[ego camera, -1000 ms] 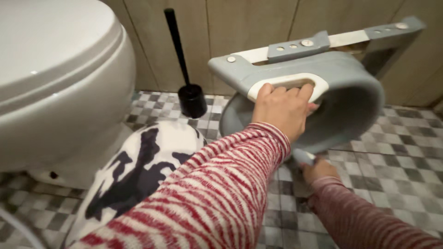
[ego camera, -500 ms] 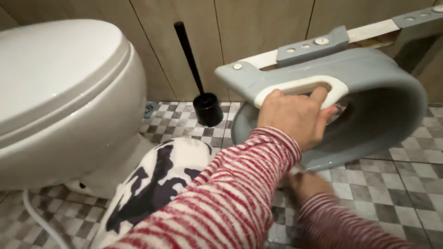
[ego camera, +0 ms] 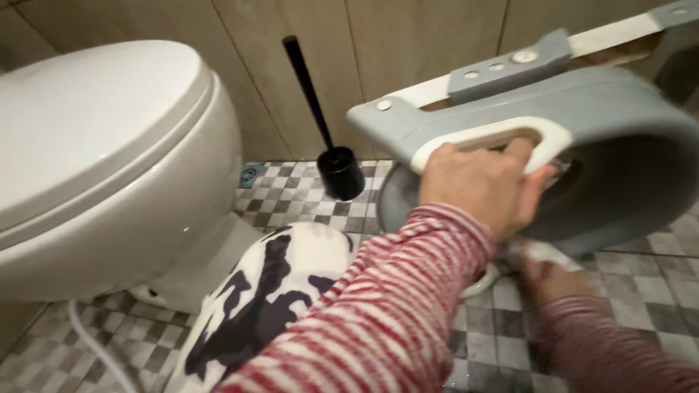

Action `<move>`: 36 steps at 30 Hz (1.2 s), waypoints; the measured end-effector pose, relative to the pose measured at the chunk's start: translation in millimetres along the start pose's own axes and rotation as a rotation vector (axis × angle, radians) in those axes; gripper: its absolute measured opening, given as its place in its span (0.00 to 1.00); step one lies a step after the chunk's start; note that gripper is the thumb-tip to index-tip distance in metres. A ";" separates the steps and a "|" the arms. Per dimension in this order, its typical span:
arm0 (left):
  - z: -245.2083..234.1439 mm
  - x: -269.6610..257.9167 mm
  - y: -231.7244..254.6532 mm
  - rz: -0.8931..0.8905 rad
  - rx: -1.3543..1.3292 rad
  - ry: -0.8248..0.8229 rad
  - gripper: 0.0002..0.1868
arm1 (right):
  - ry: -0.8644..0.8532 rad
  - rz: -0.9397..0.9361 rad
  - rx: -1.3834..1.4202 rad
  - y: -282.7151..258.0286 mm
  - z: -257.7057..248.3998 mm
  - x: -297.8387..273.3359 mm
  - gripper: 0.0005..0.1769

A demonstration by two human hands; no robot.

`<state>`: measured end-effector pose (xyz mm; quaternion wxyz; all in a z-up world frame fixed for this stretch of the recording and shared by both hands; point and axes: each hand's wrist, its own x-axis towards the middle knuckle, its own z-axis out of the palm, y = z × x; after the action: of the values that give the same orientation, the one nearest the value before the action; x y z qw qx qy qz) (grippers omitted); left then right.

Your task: The person cleans a disassembled potty chair by wiping the frame and seat with a cloth, then rinses a part with a hand-held sprayer while sitting on the floor.

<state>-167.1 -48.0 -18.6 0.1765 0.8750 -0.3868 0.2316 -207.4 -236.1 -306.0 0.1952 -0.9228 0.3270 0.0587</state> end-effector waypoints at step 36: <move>5.6 -3.9 -36.9 0.083 -0.276 0.425 0.24 | 0.216 0.353 -0.081 -18.1 -30.6 -100.4 0.28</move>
<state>-140.0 -24.9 -30.1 0.3618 0.7577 -0.4045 0.3626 -274.9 -177.1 -248.4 0.1086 -0.8591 0.5001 0.0059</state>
